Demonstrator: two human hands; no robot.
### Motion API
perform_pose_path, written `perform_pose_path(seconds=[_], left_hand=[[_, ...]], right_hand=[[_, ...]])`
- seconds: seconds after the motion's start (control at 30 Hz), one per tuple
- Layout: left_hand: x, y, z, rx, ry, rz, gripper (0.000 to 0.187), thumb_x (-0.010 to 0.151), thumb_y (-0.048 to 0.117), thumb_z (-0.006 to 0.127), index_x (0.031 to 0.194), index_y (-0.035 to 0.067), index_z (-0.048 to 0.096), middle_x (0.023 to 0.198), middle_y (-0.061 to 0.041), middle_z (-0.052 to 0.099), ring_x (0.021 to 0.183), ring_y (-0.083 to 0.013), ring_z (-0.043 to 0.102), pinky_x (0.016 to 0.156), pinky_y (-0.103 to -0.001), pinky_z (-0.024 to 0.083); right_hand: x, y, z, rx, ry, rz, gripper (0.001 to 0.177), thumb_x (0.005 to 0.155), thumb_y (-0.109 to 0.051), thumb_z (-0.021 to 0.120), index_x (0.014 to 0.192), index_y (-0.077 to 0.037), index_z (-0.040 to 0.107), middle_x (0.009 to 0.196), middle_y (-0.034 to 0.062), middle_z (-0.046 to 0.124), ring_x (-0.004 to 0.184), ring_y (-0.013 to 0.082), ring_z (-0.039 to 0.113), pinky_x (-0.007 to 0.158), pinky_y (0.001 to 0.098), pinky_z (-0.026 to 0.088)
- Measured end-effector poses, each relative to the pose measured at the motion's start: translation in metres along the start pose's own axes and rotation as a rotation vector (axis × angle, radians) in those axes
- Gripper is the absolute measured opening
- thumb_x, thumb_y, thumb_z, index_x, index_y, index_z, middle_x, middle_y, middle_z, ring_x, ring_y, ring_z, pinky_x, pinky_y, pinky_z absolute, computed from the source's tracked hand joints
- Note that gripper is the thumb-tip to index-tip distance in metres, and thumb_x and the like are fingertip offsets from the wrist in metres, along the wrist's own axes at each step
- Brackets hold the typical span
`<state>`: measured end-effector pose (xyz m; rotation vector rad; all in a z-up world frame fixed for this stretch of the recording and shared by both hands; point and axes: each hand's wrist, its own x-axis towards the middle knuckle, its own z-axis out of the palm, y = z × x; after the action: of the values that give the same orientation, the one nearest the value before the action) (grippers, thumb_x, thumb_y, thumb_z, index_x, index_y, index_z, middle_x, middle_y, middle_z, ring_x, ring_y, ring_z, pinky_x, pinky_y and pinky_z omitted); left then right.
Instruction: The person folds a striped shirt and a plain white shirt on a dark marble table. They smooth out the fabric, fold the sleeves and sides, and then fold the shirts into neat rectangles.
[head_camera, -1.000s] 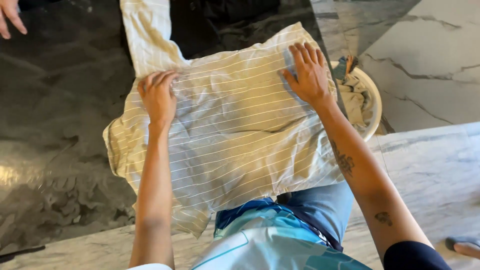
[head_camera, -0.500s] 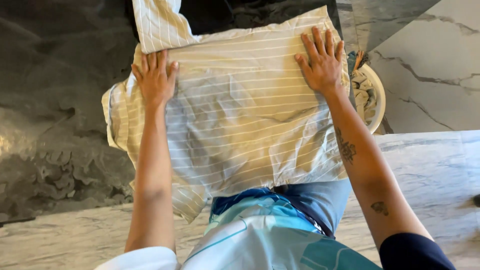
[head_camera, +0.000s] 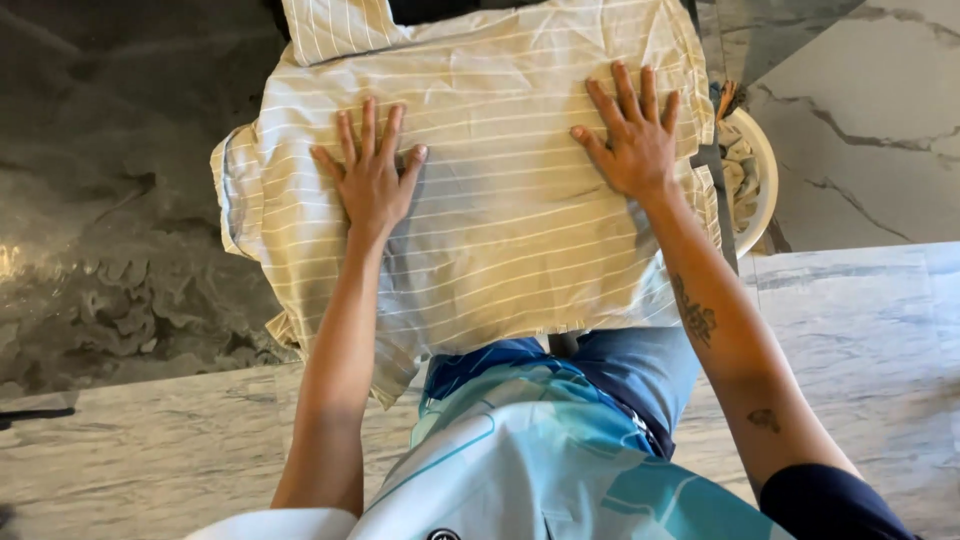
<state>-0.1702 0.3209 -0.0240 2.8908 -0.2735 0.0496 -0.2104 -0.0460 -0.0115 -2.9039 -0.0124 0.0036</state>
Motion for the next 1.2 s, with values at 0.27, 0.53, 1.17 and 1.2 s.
perform_pose_path(seconds=[0.27, 0.53, 1.17, 1.2], left_hand=[[0.005, 0.004, -0.001, 0.01, -0.003, -0.002, 0.077, 0.099, 0.077, 0.013, 0.166, 0.04, 0.018, 0.174, 0.004, 0.005, 0.159, -0.03, -0.005, 0.115, -0.072, -0.013], [0.008, 0.006, 0.001, 0.052, -0.024, -0.009, 0.074, 0.1, 0.074, 0.013, 0.166, 0.04, 0.014, 0.174, 0.002, 0.003, 0.16, -0.0331, -0.003, 0.116, -0.073, -0.011], [0.007, 0.008, -0.006, 0.086, -0.005, -0.039, 0.062, 0.109, 0.064, 0.031, 0.165, 0.036, 0.026, 0.171, -0.005, 0.02, 0.156, -0.036, 0.014, 0.113, -0.081, 0.012], [0.009, 0.007, -0.008, 0.091, 0.027, -0.043, 0.061, 0.11, 0.061, 0.037, 0.164, 0.034, 0.027, 0.168, -0.008, 0.03, 0.154, -0.0363, 0.022, 0.111, -0.08, 0.018]], right_hand=[[0.005, 0.037, -0.006, 0.226, 0.325, -0.091, 0.049, 0.108, -0.034, 0.035, 0.147, -0.01, 0.051, 0.156, 0.0156, 0.04, 0.144, 0.0375, 0.028, 0.115, 0.0613, 0.019], [-0.074, 0.099, 0.001, 0.31, 0.54, 0.267, 0.043, 0.072, 0.008, 0.044, 0.108, -0.005, 0.065, 0.101, 0.0122, 0.065, 0.09, 0.0346, 0.048, 0.08, 0.0458, 0.037], [-0.072, 0.093, -0.004, 0.645, 0.395, 0.327, 0.016, 0.106, -0.017, 0.068, 0.116, -0.02, 0.055, 0.066, -0.0036, 0.051, 0.067, 0.0182, 0.052, 0.073, 0.0359, 0.044], [-0.073, 0.093, -0.009, 0.621, 0.414, 0.328, 0.019, 0.106, -0.017, 0.069, 0.117, -0.021, 0.055, 0.064, -0.0041, 0.052, 0.065, 0.0172, 0.053, 0.071, 0.0339, 0.044]])
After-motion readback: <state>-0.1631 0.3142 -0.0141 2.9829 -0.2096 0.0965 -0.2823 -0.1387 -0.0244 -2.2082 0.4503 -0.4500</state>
